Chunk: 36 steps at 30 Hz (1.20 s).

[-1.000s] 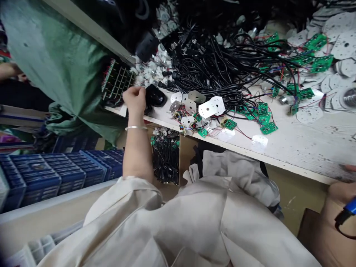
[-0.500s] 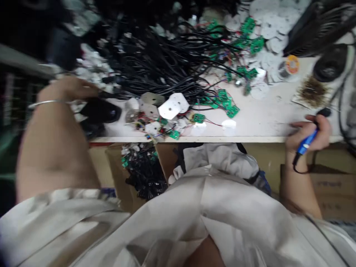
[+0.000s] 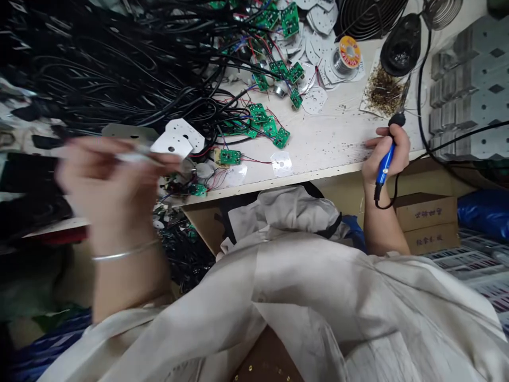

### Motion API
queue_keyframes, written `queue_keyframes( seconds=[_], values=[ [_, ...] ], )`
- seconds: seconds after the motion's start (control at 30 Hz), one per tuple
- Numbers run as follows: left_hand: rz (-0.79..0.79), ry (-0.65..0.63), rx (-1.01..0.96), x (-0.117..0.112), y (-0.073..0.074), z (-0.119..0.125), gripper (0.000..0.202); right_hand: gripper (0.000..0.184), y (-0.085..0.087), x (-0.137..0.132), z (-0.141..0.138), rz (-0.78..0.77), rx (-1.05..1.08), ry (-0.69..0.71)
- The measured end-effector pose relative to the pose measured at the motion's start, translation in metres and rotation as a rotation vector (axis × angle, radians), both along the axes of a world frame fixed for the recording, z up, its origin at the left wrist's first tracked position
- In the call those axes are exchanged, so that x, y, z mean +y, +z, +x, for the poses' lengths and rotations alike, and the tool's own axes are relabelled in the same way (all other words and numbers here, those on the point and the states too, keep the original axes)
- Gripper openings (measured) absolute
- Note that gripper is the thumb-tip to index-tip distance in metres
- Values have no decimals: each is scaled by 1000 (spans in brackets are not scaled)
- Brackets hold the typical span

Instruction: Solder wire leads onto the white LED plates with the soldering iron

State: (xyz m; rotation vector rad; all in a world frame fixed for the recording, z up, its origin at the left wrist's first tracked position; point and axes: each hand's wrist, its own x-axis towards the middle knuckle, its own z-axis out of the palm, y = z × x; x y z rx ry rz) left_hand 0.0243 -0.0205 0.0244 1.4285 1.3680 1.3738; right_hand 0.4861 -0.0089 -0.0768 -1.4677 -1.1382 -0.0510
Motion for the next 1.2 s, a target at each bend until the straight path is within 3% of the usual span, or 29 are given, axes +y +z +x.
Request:
queue_keyframes(
  seconds=[0.13, 0.23, 0.33, 0.43, 0.6, 0.67, 0.8, 0.87, 0.97, 1.07, 1.2],
  values=[
    [277, -177, 598, -17, -37, 72, 6, 25, 12, -5, -17, -13, 139, -12],
    [483, -236, 915, -19, -54, 84, 11, 32, 18, -2, -19, 46, 258, 10],
    [487, -269, 1018, -13, -65, 80, 7, 38, 23, 6, -10, 11, 405, -23],
    [452, -253, 995, -7, -64, 80, 14, 41, 29, 14, 3, -21, 440, -67],
    [421, -224, 1125, -13, -42, 78, 10, 45, 27, 20, 12, -61, 447, -141],
    [329, -256, 1079, -18, -33, 72, 13, 44, 25, 20, 12, -42, 454, -167],
    [-44, -532, 557, -23, -26, 61, 19, 38, 22, 20, 12, -34, 452, -175],
    [-179, -600, 376, -21, -28, 62, 26, 39, 23, 20, 12, -62, 439, -173],
    [-70, -610, 377, -18, -32, 67, 32, 41, 23, 21, 13, -94, 427, -172],
    [161, -472, 488, -15, -36, 75, 27, 42, 23, 21, 13, -94, 429, -151],
    [129, -372, 407, -18, -41, 84, 18, 47, 22, 21, 14, -85, 430, -136]
  ],
)
